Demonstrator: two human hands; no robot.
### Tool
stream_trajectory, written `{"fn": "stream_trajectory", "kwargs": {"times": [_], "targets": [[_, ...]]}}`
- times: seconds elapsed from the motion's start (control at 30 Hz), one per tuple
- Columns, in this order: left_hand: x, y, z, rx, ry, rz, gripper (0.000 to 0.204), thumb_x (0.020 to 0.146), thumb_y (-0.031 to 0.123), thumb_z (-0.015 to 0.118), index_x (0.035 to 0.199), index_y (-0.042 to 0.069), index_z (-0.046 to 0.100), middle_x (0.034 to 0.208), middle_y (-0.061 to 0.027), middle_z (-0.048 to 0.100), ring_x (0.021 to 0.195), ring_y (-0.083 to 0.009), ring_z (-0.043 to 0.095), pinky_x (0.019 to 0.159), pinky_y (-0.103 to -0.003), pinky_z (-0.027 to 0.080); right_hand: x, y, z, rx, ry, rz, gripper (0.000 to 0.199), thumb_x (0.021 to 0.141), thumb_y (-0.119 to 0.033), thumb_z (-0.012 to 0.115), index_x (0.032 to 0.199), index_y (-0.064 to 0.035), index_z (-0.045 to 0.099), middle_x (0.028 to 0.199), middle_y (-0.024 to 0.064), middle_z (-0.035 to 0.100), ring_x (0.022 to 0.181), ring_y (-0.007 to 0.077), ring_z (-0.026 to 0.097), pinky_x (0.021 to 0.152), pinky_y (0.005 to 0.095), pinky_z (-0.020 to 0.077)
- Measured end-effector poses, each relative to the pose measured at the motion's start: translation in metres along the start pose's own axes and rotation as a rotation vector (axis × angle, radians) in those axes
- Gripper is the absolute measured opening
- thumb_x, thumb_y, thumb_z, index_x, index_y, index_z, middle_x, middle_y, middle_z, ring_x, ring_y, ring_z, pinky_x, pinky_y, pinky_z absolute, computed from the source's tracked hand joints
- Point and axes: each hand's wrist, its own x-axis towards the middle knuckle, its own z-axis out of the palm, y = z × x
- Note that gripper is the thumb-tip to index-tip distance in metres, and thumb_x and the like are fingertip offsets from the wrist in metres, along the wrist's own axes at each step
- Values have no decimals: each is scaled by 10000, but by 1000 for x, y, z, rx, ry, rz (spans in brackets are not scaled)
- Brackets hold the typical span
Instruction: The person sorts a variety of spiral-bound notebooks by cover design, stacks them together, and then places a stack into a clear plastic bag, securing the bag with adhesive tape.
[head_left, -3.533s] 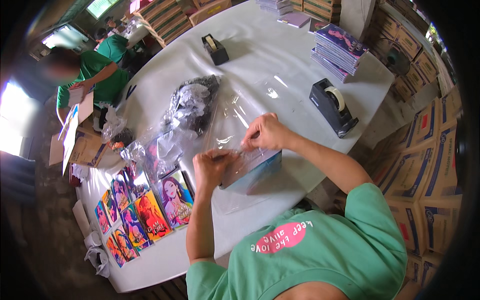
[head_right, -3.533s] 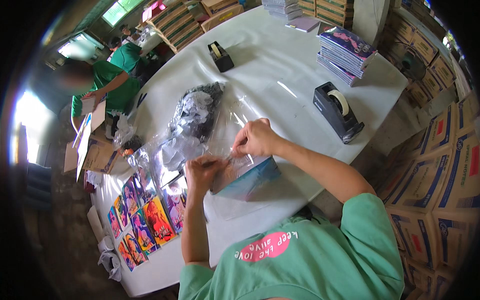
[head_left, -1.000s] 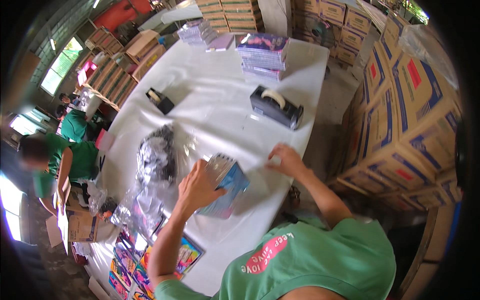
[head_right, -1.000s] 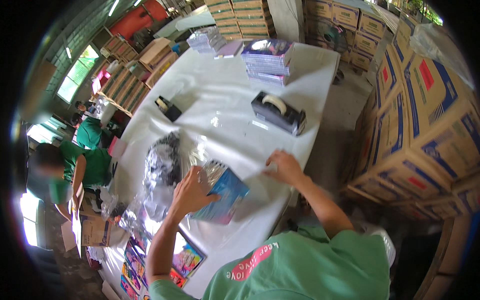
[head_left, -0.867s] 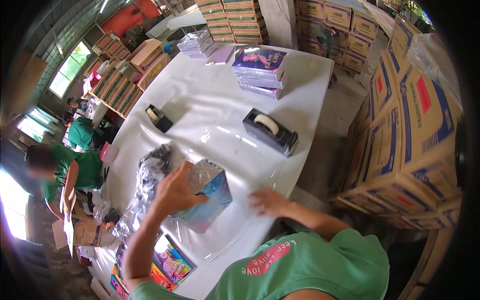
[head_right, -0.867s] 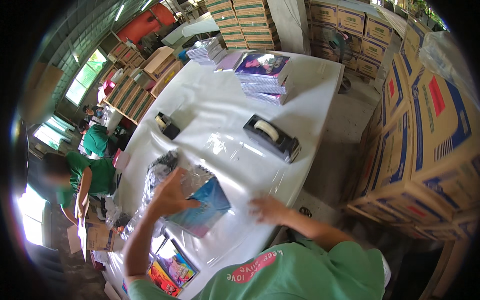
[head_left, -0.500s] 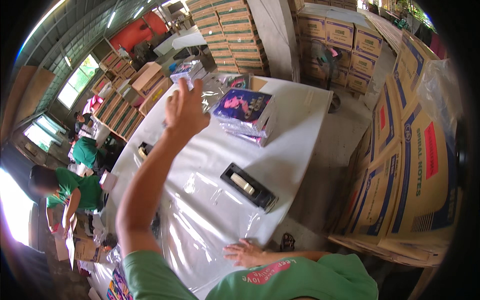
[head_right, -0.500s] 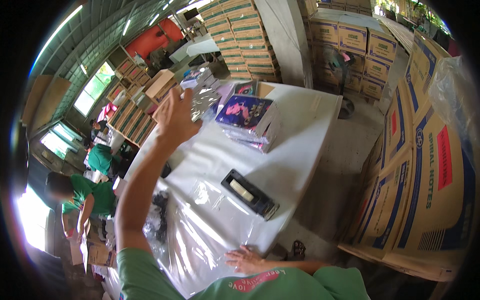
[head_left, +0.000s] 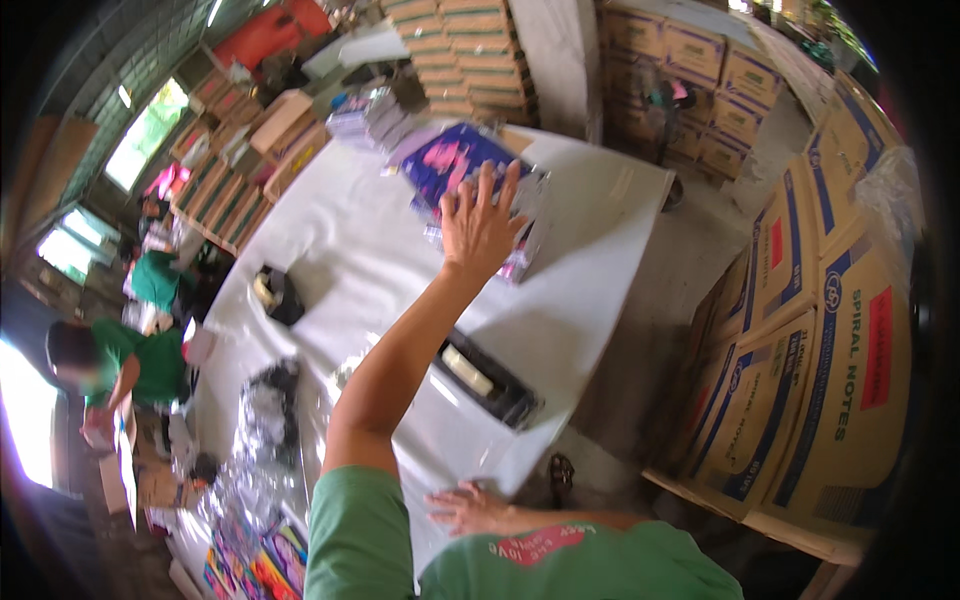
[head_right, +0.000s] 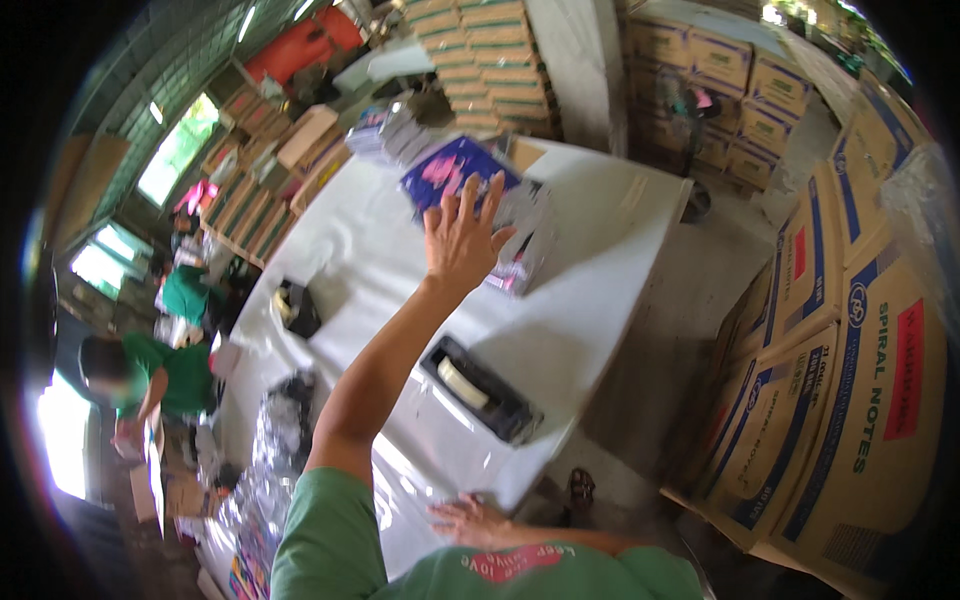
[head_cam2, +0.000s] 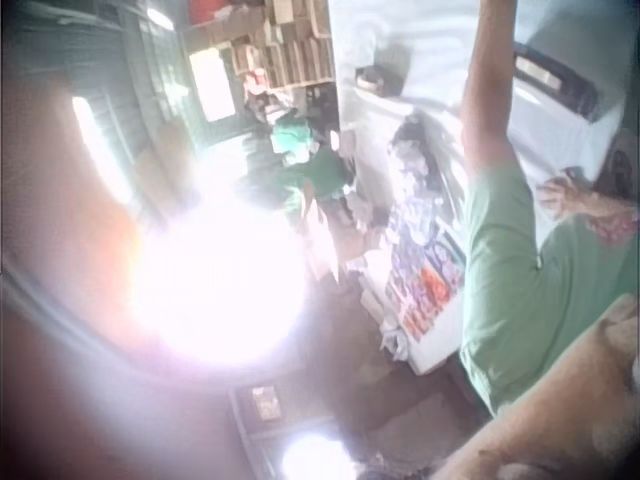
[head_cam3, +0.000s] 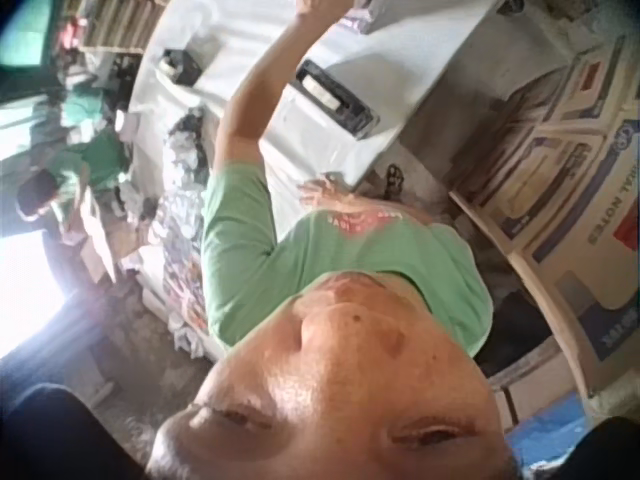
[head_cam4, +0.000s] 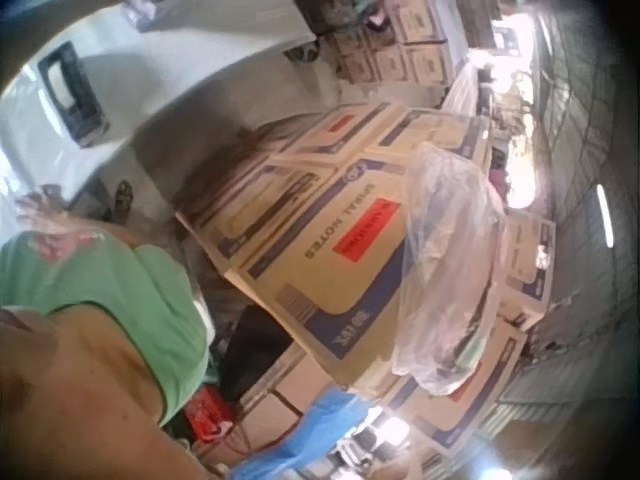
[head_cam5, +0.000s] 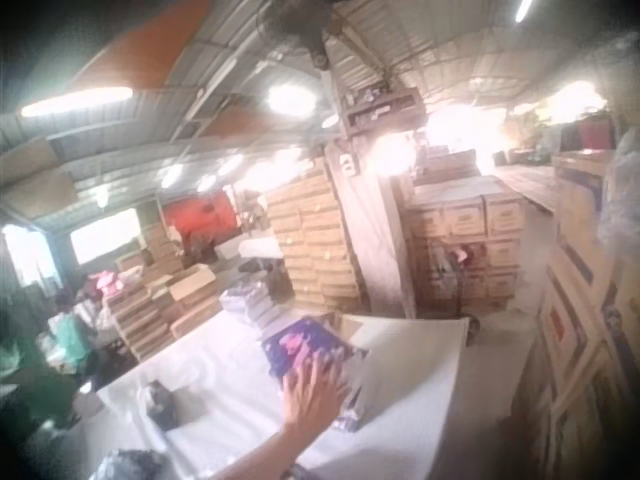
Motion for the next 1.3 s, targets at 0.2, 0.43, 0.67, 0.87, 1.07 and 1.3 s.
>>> {"fn": "stream_trajectory", "kwargs": {"times": [0.2,0.43,0.67,0.87,1.07,1.3], "targets": [[-262,-22,-136,-213,-279,-670,556,810,285,627,1311,134,439,1298,-136,431,1199,-313,409,936,-506,315,-69,24,-70,178,791,95,597,709,-240,742,1225,-94,478,1309,165,363,1221,307,338,967,492,330],[-477,24,-181,-204,-837,-1070,799,777,601,559,1433,262,253,1499,-130,142,1378,-374,94,1051,-599,127,-58,88,-92,547,997,865,861,620,-257,838,1290,26,378,1219,182,515,1123,283,489,995,360,341],[-506,37,-167,-213,-717,-1102,832,771,706,455,1444,282,212,1520,-116,68,1383,-401,1,1033,-660,45,-45,114,-125,417,929,721,717,547,-115,864,1168,14,529,1015,110,599,883,198,585,802,321,470],[-536,4,-206,-165,-366,-1274,812,754,594,575,1424,254,267,1508,-127,120,1387,-373,52,1012,-682,63,21,52,-120,-155,888,971,854,526,-396,855,1177,31,501,1160,204,506,1061,341,515,906,454,428],[-764,-123,-359,378,91,-1614,674,735,336,690,1301,75,433,1287,-183,447,1195,-367,414,985,-488,339,51,-23,-66,-613,1111,938,758,634,-308,789,1226,7,438,1178,196,480,1074,382,484,961,437,376],[-878,-214,-401,149,-190,-1752,791,718,482,698,1292,16,419,1125,-204,507,1036,-355,502,825,-432,457,242,-366,48,-52,79,-68,882,648,-367,764,1366,-47,365,1399,157,371,1324,298,304,1067,457,238]]}}
